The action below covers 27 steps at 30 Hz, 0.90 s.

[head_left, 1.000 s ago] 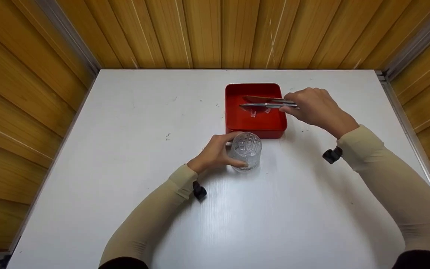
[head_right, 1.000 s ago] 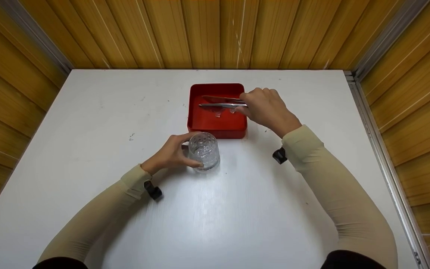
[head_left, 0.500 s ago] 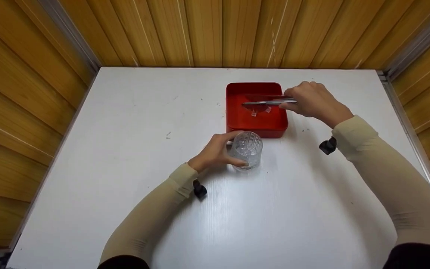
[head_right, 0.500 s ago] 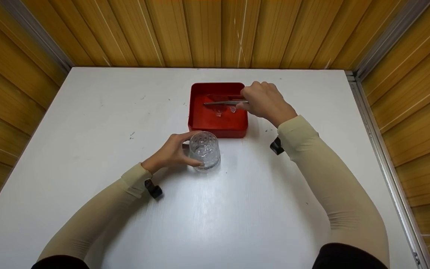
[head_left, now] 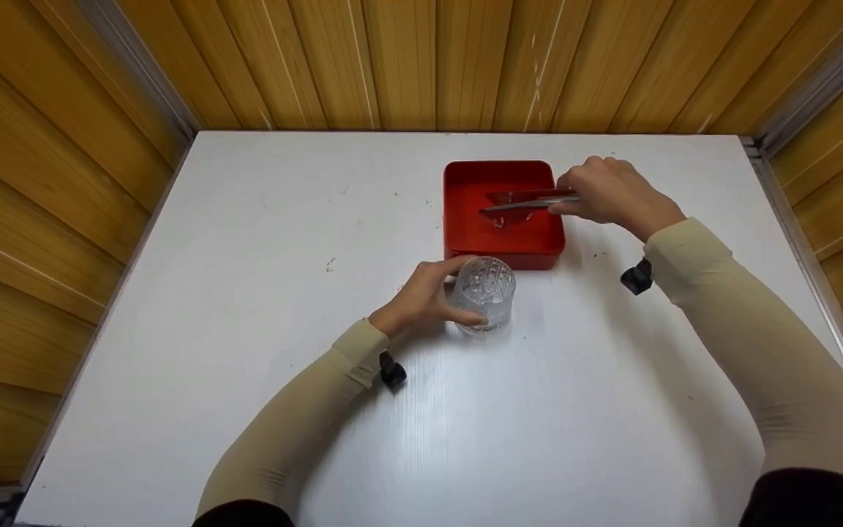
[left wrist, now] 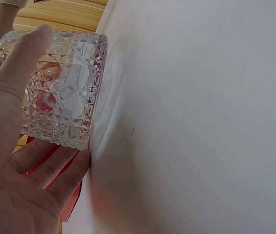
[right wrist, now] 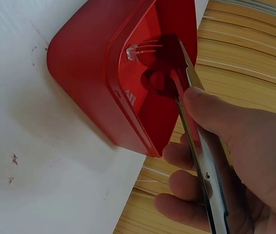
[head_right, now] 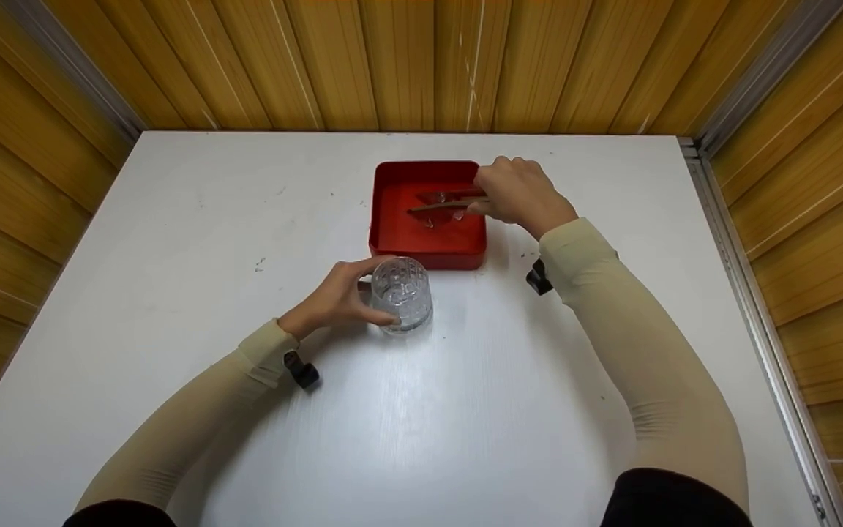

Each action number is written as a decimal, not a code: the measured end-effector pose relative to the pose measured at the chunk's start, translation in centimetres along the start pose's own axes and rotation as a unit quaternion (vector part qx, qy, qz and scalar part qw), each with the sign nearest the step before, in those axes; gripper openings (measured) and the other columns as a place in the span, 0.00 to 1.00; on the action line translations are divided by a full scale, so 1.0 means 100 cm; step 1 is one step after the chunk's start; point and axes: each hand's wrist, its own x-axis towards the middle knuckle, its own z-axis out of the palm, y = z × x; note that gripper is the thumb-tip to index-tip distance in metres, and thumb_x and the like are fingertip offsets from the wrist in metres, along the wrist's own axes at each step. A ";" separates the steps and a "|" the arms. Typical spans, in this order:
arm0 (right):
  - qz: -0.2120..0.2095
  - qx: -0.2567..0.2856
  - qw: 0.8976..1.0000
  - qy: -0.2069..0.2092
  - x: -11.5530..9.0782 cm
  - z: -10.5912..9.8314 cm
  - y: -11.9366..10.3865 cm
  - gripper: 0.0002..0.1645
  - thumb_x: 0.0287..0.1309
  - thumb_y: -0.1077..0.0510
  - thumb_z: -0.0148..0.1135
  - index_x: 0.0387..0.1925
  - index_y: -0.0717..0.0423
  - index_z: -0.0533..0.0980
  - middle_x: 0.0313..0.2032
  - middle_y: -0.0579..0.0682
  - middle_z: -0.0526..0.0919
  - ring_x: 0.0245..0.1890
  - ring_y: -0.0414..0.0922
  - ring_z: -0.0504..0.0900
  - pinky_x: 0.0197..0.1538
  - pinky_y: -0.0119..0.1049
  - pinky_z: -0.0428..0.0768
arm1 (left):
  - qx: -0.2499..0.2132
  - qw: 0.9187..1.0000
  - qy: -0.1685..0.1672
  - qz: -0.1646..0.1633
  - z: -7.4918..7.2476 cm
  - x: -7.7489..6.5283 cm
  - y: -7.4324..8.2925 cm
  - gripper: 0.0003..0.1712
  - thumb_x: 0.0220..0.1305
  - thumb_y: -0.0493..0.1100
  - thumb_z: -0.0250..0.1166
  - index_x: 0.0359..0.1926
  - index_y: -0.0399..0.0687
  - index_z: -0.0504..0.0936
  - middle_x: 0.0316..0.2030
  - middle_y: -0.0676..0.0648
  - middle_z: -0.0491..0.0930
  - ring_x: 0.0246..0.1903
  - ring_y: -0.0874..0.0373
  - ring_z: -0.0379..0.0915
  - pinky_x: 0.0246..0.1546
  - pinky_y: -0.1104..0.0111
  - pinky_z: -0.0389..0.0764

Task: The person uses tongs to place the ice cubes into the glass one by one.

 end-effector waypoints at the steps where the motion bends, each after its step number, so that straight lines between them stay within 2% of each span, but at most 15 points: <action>1: -0.001 -0.001 1.000 -0.001 0.001 0.000 0.001 0.17 0.65 0.52 0.71 0.47 0.62 0.87 0.32 0.53 0.88 0.28 0.50 0.77 0.32 0.43 0.76 | 0.001 1.000 0.000 -0.002 0.000 0.000 0.000 0.52 0.41 0.49 0.88 0.69 0.45 0.76 0.58 0.48 0.83 0.56 0.58 0.79 0.57 0.72 0.79; 18: 0.012 0.001 1.000 -0.013 0.007 0.004 0.008 0.13 0.65 0.53 0.71 0.41 0.60 0.87 0.25 0.49 0.83 0.25 0.48 0.74 0.28 0.40 0.71 | 0.002 1.000 0.002 -0.002 0.001 0.001 -0.001 0.52 0.41 0.49 0.88 0.69 0.43 0.75 0.57 0.47 0.83 0.55 0.57 0.79 0.56 0.72 0.80; 24: 0.012 -0.009 1.000 -0.003 0.010 0.004 0.007 0.14 0.65 0.52 0.71 0.39 0.60 0.87 0.26 0.50 0.85 0.27 0.49 0.76 0.29 0.41 0.73 | 0.010 1.000 0.000 -0.001 0.000 0.001 -0.001 0.53 0.41 0.52 0.87 0.69 0.46 0.75 0.56 0.49 0.84 0.54 0.58 0.80 0.56 0.71 0.80; 27: 0.021 0.001 1.000 -0.016 0.011 0.004 0.005 0.15 0.65 0.52 0.70 0.43 0.60 0.87 0.28 0.52 0.86 0.28 0.50 0.77 0.30 0.42 0.74 | 0.008 1.000 -0.001 -0.002 0.000 0.001 -0.002 0.53 0.41 0.51 0.87 0.69 0.45 0.75 0.56 0.48 0.84 0.54 0.58 0.80 0.55 0.71 0.80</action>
